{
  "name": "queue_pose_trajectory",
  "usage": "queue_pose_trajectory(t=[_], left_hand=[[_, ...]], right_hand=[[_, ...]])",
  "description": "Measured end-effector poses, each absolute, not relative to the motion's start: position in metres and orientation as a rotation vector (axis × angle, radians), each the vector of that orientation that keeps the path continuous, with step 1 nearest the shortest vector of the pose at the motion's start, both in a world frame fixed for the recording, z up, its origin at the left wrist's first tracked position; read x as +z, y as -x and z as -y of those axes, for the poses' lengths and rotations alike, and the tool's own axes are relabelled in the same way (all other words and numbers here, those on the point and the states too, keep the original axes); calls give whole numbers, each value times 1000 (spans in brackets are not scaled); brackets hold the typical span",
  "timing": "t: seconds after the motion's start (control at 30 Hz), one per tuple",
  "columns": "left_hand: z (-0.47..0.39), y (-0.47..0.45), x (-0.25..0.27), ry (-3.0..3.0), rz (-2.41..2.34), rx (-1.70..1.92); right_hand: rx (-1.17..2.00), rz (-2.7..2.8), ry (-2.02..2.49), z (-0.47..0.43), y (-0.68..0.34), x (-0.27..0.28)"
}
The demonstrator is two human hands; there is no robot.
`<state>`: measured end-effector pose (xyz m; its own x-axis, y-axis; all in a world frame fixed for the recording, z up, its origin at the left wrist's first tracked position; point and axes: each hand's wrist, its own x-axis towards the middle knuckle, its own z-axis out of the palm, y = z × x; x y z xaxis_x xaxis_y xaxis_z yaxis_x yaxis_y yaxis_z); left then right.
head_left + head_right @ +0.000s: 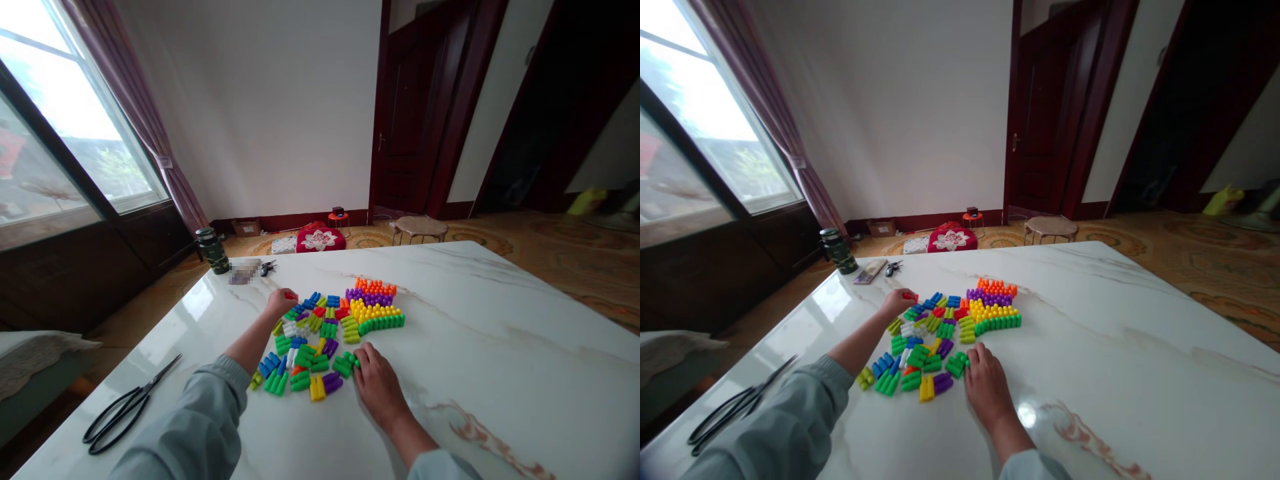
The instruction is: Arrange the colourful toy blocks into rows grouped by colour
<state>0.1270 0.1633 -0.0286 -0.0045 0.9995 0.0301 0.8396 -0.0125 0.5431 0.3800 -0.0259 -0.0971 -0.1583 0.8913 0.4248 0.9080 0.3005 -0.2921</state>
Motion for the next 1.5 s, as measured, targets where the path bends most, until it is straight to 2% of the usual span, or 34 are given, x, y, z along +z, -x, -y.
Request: queue_pose_trajectory(t=[0.2, 0.4, 0.57, 0.7, 1.0, 1.5], left_hand=[[-135, -148, -14, -1930, -1643, 949], [-39, -136, -38, -2054, -1534, 1298], [29, -139, -75, -2330, -1645, 924], [28, -154, -82, -2343, -1868, 757], [11, -165, -89, -2331, -2040, 775], [11, -166, -89, -2323, -2031, 765]], right_hand=[[-1, 2054, 1595, 28, -380, -91], [8, 2027, 1553, 26, -381, -95], [55, 1971, 1477, 23, -383, -99], [91, 1887, 1448, 19, -385, -102], [288, 1397, 1468, 6, -407, -115], [180, 1377, 1493, -28, -418, -115]])
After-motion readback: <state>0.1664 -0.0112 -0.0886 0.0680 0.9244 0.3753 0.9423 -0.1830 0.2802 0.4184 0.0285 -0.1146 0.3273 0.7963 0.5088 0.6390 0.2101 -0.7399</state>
